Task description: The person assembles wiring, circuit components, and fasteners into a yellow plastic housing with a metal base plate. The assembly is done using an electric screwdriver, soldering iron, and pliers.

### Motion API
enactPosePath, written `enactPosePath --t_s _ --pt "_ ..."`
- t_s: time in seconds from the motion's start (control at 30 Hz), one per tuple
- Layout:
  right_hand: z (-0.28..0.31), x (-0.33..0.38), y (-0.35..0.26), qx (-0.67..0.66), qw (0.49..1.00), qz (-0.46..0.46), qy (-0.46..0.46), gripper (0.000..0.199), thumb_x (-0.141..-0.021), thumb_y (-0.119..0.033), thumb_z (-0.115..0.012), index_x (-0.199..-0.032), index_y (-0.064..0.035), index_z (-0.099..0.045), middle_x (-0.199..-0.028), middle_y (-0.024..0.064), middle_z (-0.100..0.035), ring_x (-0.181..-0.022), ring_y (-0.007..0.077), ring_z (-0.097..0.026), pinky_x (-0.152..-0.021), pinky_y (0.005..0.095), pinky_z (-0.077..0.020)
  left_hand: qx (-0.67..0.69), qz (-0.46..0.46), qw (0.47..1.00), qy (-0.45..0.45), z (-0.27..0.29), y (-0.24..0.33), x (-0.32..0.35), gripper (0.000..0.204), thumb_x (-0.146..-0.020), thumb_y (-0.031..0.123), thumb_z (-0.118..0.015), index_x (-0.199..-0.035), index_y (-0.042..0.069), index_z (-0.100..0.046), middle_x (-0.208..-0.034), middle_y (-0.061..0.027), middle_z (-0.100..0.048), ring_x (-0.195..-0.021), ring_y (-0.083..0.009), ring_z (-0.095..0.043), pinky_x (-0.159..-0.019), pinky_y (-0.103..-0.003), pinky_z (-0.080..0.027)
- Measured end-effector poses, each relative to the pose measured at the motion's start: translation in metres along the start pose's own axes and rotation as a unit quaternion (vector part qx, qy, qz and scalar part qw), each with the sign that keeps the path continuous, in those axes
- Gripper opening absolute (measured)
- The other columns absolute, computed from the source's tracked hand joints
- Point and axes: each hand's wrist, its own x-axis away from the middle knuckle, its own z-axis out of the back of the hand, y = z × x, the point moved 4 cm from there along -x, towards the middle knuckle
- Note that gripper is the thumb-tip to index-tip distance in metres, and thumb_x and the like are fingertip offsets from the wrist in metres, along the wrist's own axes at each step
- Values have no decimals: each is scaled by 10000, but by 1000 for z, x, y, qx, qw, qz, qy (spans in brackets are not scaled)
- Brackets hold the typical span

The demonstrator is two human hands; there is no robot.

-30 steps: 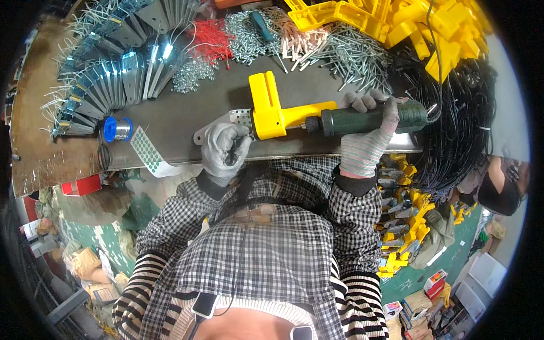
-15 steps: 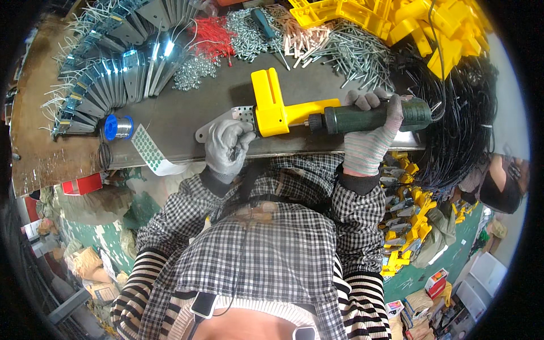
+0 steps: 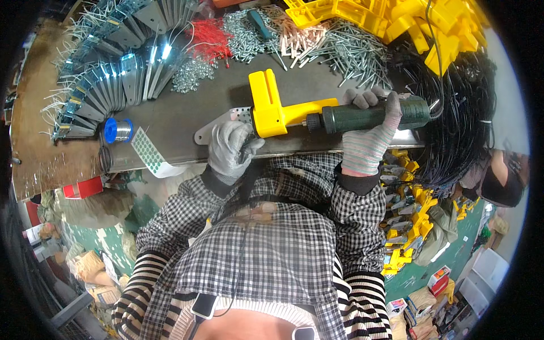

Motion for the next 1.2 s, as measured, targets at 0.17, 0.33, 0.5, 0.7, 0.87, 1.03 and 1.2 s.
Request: enactPosePath --t_s 0.17,0.33,0.5,0.7,0.87,1.03,1.2 --pt "-8 4 -4 45 998 30 -10 313 -848 -287 -720 -971 -68 -534 -780 -22 -444 -701 104 -432 -824 322 -425 -8 7 1000 -7 -2 2 -2 306 -750 281 -765 -959 121 -609 -918 -35 -550 -816 -276 -566 -703 -432 -454" --pt "3 5 -7 14 998 0 -66 184 -891 -264 -638 -915 -129 -516 -729 -52 -340 -693 115 -361 -800 323 -399 26 13 999 -24 2 10 -7 389 -737 247 -771 -1084 135 -636 -942 -42 -566 -867 -290 -571 -754 -443 -444" --pt "-1 -5 -23 24 983 12 -181 276 -912 -299 -622 -1065 -77 -564 -685 -57 -327 -663 110 -377 -863 331 -403 -9 7 999 -53 8 15 -9 421 -746 239 -773 -1110 98 -616 -1049 -94 -602 -946 -322 -592 -830 -453 -460" --pt "-105 -40 -200 640 655 388 -100 375 -840 -263 -755 -1076 -7 -615 -814 74 -680 -699 128 -611 -643 289 -491 -102 6 980 -169 47 -8 -45 708 -698 297 -803 -1281 55 -484 -1154 -151 -543 -1078 -322 -527 -914 -456 -426" --pt "-67 -132 -272 848 354 392 37 509 -862 -387 -688 -1190 -23 -552 -993 218 -680 -948 393 -651 -803 434 -498 -46 57 955 -289 40 -23 -40 517 -705 205 -742 -1161 76 -533 -1085 -148 -557 -1035 -324 -534 -883 -447 -426" --pt "-52 -109 -250 933 60 346 84 509 -851 -464 -644 -1171 -71 -603 -1045 231 -627 -1007 407 -600 -853 479 -473 -51 -5 958 -283 65 -14 -36 322 -736 84 -640 -1054 83 -589 -1118 -114 -556 -1049 -318 -531 -901 -438 -415" --pt "-37 -99 -265 953 109 268 92 474 -869 -394 -654 -1207 -68 -595 -1130 226 -611 -1038 389 -595 -889 453 -474 23 -61 951 -302 47 -16 -93 191 -814 218 -659 -958 95 -633 -1125 -73 -569 -1021 -280 -548 -885 -422 -438"
